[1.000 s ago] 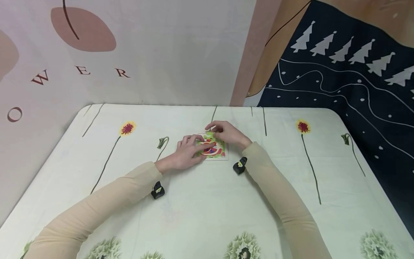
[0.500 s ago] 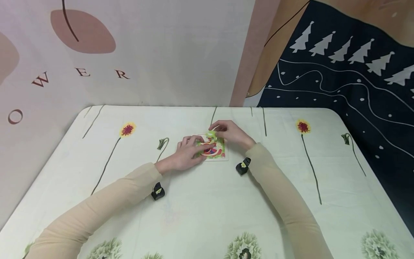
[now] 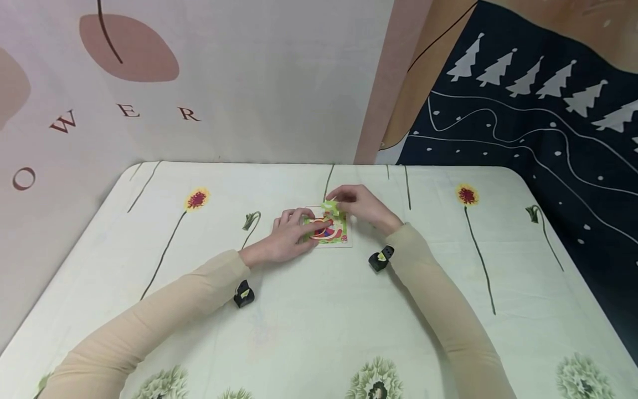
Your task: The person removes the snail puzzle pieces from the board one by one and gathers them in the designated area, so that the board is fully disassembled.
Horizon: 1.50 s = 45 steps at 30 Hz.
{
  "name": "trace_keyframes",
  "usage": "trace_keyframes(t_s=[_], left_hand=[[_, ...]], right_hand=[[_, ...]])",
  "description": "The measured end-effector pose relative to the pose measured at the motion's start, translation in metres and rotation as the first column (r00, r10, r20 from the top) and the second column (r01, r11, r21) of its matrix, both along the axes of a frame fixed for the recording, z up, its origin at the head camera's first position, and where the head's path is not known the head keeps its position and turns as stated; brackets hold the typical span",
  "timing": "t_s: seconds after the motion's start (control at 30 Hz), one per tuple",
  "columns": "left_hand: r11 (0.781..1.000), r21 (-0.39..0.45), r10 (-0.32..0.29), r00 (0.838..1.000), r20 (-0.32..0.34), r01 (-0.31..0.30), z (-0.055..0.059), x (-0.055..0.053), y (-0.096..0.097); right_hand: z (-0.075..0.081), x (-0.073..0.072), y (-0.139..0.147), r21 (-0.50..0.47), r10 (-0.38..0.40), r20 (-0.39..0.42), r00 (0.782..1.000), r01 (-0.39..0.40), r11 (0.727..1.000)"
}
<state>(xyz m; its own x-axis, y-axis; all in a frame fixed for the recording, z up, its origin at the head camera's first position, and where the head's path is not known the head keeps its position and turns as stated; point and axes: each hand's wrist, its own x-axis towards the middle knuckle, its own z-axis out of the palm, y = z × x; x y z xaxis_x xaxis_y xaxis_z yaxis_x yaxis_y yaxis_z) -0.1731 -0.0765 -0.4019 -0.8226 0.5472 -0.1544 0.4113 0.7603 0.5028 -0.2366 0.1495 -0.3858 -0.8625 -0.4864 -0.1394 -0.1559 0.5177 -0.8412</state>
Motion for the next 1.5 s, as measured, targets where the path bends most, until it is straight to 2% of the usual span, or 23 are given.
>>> trace_keyframes(t_s=[0.43, 0.77, 0.93, 1.17, 1.5], left_hand=[[1.000, 0.005, -0.001, 1.000, -0.008, 0.001, -0.002, 0.000, 0.000], [1.000, 0.002, -0.004, 1.000, -0.002, 0.004, 0.000, -0.001, 0.001], [1.000, 0.002, -0.004, 1.000, 0.001, 0.004, 0.000, -0.001, 0.001], [1.000, 0.007, -0.002, 1.000, 0.002, 0.002, -0.002, -0.001, 0.000], [1.000, 0.006, -0.002, 1.000, -0.002, 0.002, -0.002, -0.001, 0.001]], right_hand=[[0.003, 0.011, 0.013, 0.020, -0.040, 0.021, 0.999, 0.040, 0.999], [0.012, 0.015, 0.023, 0.038, -0.035, -0.003, 0.999, 0.035, 0.999], [0.014, 0.018, 0.031, 0.038, -0.044, 0.010, 0.999, 0.044, 0.998], [0.015, 0.018, 0.043, 0.082, -0.079, 0.054, 0.995, 0.074, 0.994], [0.011, 0.021, 0.059, 0.113, -0.092, 0.052, 0.994, 0.086, 0.990]])
